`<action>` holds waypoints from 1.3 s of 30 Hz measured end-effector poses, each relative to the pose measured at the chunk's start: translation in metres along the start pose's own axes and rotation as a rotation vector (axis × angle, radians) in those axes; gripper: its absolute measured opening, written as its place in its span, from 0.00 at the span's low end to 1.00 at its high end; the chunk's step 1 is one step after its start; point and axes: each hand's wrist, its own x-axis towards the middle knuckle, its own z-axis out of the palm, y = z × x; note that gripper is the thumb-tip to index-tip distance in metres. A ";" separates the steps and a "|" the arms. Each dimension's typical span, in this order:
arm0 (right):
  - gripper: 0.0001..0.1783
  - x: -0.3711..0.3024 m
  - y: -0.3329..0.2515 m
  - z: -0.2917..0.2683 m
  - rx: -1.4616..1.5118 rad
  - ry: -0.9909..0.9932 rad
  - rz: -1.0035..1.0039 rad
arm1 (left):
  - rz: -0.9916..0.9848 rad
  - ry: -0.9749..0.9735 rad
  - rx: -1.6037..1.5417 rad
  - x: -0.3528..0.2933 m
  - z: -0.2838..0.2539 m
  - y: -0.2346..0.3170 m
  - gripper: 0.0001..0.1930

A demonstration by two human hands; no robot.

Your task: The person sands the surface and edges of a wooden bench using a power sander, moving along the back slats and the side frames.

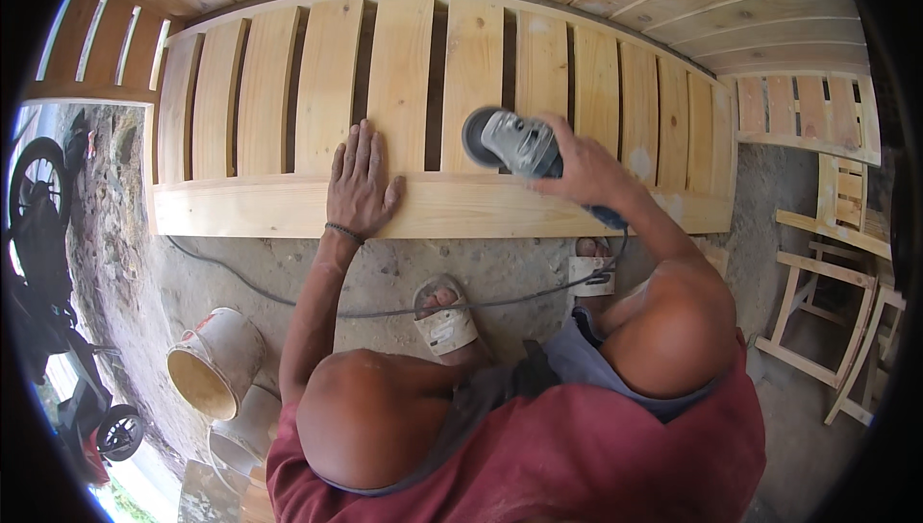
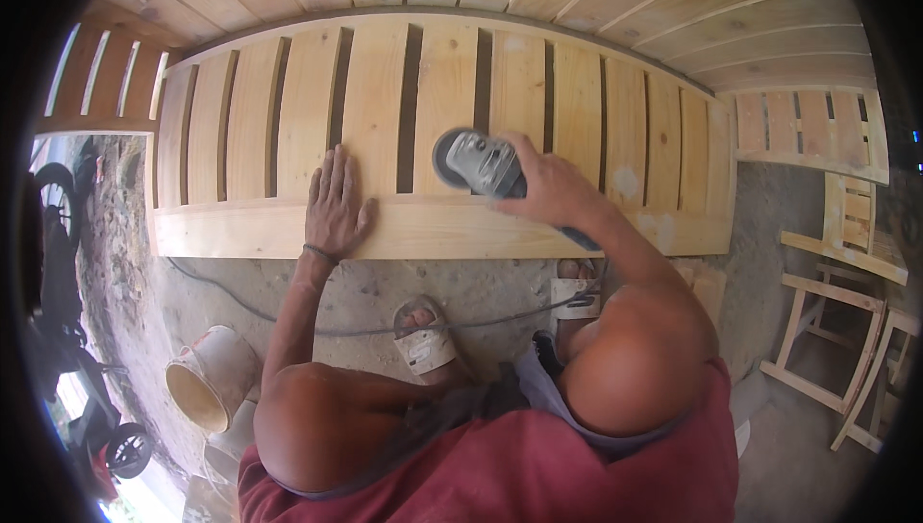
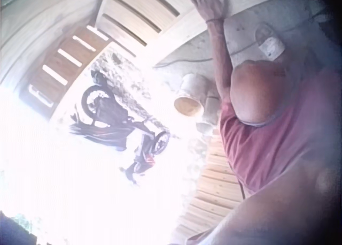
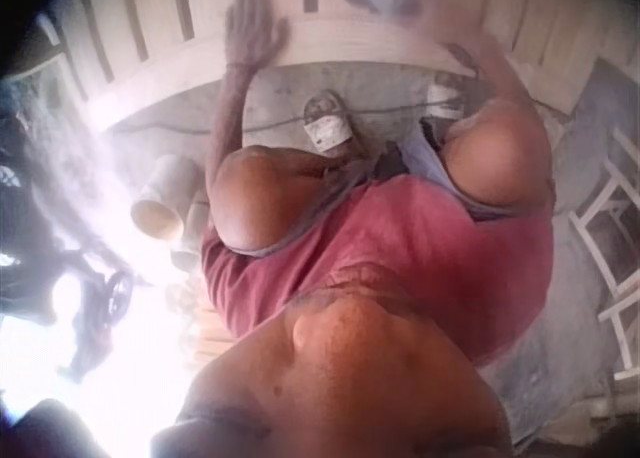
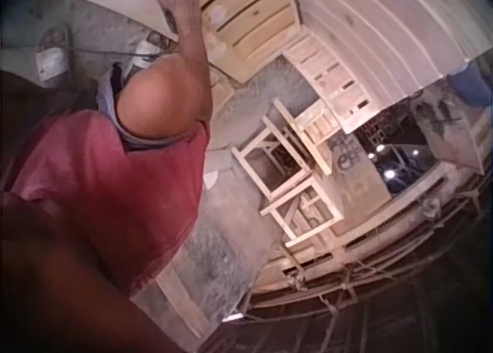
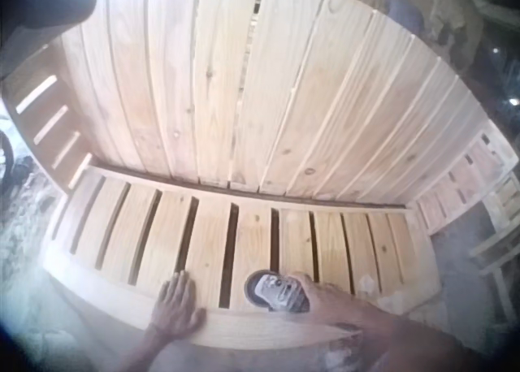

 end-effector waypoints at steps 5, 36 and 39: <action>0.51 0.037 0.020 -0.032 0.010 0.117 0.033 | 0.058 0.006 -0.011 0.002 0.011 0.025 0.41; 0.49 0.091 0.114 -0.065 0.231 0.467 0.209 | -1.667 0.390 0.100 -0.251 -0.021 -0.386 0.31; 0.50 0.083 0.114 -0.095 0.154 0.537 0.241 | -1.510 0.317 -0.075 -0.192 0.053 -0.369 0.25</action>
